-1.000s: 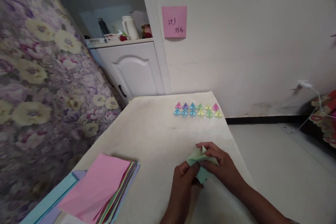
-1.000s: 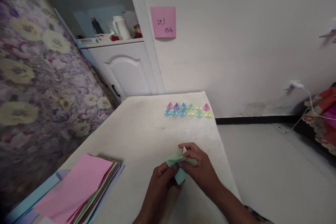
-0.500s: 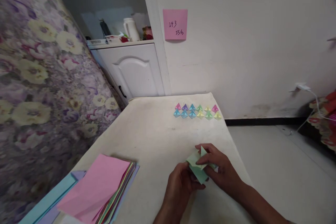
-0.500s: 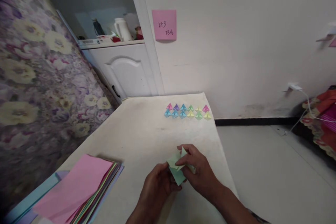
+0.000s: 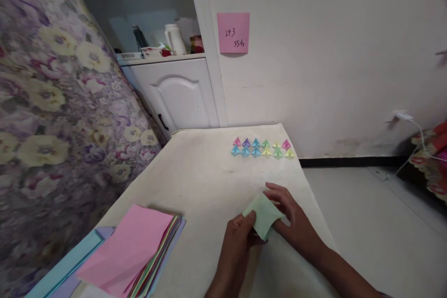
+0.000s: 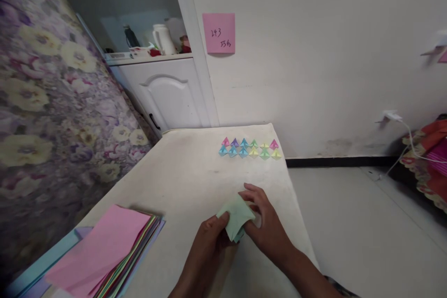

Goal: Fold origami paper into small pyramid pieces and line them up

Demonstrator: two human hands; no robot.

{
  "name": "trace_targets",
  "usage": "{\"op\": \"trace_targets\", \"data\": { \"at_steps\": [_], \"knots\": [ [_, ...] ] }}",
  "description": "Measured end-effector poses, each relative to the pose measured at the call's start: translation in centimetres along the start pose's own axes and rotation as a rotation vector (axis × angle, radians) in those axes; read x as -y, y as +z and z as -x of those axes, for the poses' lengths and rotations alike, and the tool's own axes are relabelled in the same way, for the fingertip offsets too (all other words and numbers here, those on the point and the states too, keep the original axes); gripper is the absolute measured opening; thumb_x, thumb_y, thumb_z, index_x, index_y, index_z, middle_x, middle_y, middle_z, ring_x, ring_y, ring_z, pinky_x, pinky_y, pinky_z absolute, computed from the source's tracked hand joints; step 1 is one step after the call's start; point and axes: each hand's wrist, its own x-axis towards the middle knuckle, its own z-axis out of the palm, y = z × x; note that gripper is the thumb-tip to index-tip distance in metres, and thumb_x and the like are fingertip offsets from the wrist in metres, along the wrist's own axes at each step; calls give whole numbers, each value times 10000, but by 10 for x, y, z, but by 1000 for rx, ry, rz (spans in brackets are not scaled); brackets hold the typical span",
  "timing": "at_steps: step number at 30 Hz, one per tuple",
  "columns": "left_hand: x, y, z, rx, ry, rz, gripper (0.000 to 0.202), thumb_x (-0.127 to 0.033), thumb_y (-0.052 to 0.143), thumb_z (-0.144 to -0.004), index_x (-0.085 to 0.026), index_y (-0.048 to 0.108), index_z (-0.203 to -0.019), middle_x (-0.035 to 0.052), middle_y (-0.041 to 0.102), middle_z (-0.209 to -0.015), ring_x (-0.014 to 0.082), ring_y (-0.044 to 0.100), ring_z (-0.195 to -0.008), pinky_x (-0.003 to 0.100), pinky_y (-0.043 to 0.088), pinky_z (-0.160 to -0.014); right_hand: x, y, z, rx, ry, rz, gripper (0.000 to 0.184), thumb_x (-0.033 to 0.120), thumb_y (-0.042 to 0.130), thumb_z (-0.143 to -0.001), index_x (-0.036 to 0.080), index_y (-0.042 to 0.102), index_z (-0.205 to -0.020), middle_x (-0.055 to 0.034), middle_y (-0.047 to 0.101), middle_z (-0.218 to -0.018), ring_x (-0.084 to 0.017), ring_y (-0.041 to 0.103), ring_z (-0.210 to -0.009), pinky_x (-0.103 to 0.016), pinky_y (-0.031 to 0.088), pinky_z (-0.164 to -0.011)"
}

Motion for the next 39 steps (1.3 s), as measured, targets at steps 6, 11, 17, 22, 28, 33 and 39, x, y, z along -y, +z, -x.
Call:
{"op": "trace_targets", "data": {
  "at_steps": [6, 11, 17, 22, 28, 33, 39],
  "knots": [
    [0, -2, -2, -29, 69, -157, 329, -407, 581, -775, -102, 642, -669, 29, 590, -615, 121, 502, -573, 237, 424, -569, -2, 1, -3, 20, 230, -309, 367, 183, 618, -709, 217, 521, -1061, -42, 620, -990, -196, 596, -863, -301, 485, -724],
    [4, -2, -5, -59, 83, -192, 296, -385, 597, -765, -98, 673, -756, 28, 600, -616, 119, 507, -560, 229, 428, -556, -7, 6, -5, -29, 272, -402, 315, 141, 641, -653, 200, 557, -950, 14, 609, -764, -149, 571, -710, -236, 456, -604],
    [11, -4, -7, -103, 68, -149, 249, -322, 680, -686, -107, 677, -812, 27, 602, -635, 121, 508, -560, 211, 408, -518, -1, 6, -4, -25, 317, -416, 308, 164, 645, -644, 195, 561, -939, 15, 601, -754, -126, 540, -650, -223, 435, -561],
    [10, -6, -8, -143, 85, -155, 258, -336, 677, -685, -109, 677, -807, 23, 603, -603, 119, 504, -531, 209, 390, -502, 1, 1, 0, -7, 320, -442, 248, 331, 525, -799, 188, 558, -998, -29, 608, -834, -162, 564, -737, -290, 465, -651],
    [9, -3, -6, -126, 116, -252, 243, -323, 661, -700, -108, 681, -813, 29, 611, -621, 131, 507, -553, 219, 403, -513, -6, 7, -3, -12, 306, -317, 301, 325, 669, -686, 185, 571, -934, -20, 619, -806, -144, 536, -647, -262, 436, -574],
    [12, -2, -5, -107, 118, -274, 215, -296, 637, -727, -106, 668, -824, 30, 596, -631, 129, 497, -571, 216, 396, -519, -13, 9, -3, -28, 279, -317, 251, 255, 657, -689, 190, 582, -919, -10, 630, -812, -147, 548, -673, -253, 429, -596],
    [16, -2, -6, -79, 119, -170, 221, -314, 636, -735, -111, 654, -822, 11, 572, -616, 115, 482, -559, 211, 374, -523, -10, 8, -4, -30, 270, -299, 224, 271, 661, -687, 187, 586, -881, -17, 637, -809, -176, 575, -720, -272, 442, -631]
  ]
}}
